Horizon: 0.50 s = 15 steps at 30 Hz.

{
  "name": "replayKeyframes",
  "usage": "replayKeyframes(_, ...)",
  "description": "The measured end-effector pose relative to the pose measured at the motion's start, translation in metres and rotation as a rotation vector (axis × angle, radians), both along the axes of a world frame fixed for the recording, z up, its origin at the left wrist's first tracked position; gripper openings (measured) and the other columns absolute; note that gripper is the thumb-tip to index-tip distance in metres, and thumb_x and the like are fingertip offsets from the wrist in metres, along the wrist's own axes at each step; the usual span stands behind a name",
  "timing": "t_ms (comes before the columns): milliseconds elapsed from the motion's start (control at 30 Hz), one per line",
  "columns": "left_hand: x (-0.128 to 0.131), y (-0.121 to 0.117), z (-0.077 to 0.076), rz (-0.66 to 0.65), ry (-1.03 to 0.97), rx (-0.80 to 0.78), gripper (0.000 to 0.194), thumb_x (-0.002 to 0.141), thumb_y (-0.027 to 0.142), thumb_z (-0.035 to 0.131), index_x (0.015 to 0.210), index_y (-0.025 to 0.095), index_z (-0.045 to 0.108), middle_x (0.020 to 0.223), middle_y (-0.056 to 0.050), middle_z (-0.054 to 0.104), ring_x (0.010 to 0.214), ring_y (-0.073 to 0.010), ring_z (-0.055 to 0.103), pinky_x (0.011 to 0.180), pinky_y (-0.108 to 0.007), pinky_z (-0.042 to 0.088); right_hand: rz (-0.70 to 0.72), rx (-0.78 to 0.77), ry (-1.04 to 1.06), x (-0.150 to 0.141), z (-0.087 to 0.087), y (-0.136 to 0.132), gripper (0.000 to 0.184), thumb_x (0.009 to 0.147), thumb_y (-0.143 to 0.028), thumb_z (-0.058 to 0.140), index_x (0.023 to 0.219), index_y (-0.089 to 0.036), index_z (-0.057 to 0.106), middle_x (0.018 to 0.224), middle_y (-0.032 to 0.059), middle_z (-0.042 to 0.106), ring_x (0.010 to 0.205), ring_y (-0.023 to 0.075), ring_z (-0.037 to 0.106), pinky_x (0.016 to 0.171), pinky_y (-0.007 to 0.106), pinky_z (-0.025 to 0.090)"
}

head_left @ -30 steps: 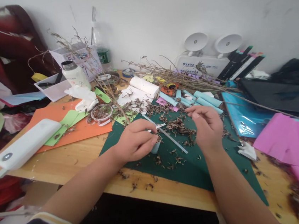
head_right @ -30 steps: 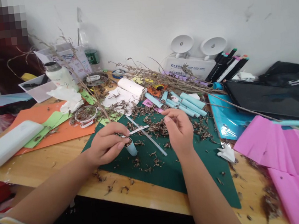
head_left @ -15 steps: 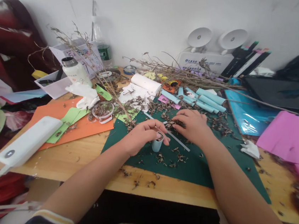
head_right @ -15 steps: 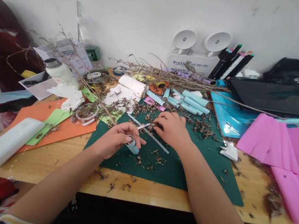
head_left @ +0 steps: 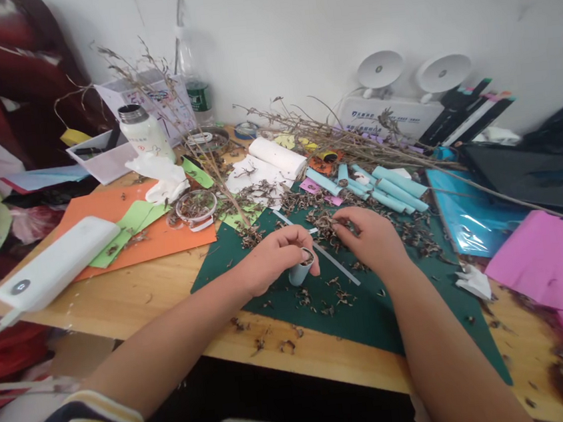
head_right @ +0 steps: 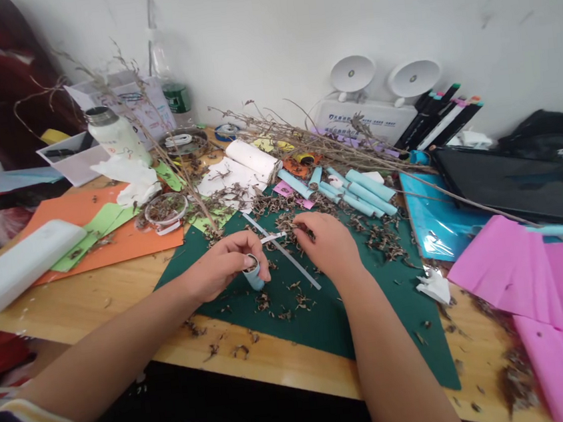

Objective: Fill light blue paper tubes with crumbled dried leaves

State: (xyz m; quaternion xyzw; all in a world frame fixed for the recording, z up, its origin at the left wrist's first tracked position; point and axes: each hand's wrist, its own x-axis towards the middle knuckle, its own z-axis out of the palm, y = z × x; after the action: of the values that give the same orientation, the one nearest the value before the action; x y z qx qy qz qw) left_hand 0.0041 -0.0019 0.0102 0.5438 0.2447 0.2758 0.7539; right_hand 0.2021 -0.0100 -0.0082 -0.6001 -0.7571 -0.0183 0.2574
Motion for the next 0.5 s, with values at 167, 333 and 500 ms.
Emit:
replayKeyframes(167,-0.001,0.002,0.000,-0.002,0.000,0.004,0.008,0.061,0.020,0.048,0.067,0.016,0.044,0.059,-0.001,0.059,0.057,-0.0125,0.052,0.051,-0.024,0.035,0.047,0.065,0.066,-0.001,0.002,-0.002,0.015,0.077,-0.024,0.047,0.081,-0.021,0.060,0.076,0.0034,0.063,0.061,0.0146,0.056,0.053,0.026,0.042)
replayKeyframes(333,-0.001,0.004,-0.004,0.014,-0.014,0.003,0.008,0.063,0.020,0.049,0.068,0.015,0.045,0.061,-0.001,0.060,0.056,-0.0132,0.053,0.050,-0.024,0.036,0.067,0.158,0.260,-0.008,0.008,-0.010,0.010,0.076,-0.024,0.050,0.079,-0.021,0.060,0.073,0.0012,0.063,0.057,0.0125,0.054,0.051,0.025,0.043)
replayKeyframes(500,0.001,0.004,-0.010,-0.019,-0.151,-0.025,0.012,0.063,0.021,0.053,0.071,0.015,0.047,0.063,-0.002,0.061,0.061,-0.0156,0.058,0.056,-0.027,0.042,0.229,0.250,0.405,-0.028,0.021,-0.023,0.011,0.075,-0.015,0.050,0.081,-0.022,0.057,0.076,0.0017,0.061,0.066,0.0131,0.056,0.055,0.025,0.045)
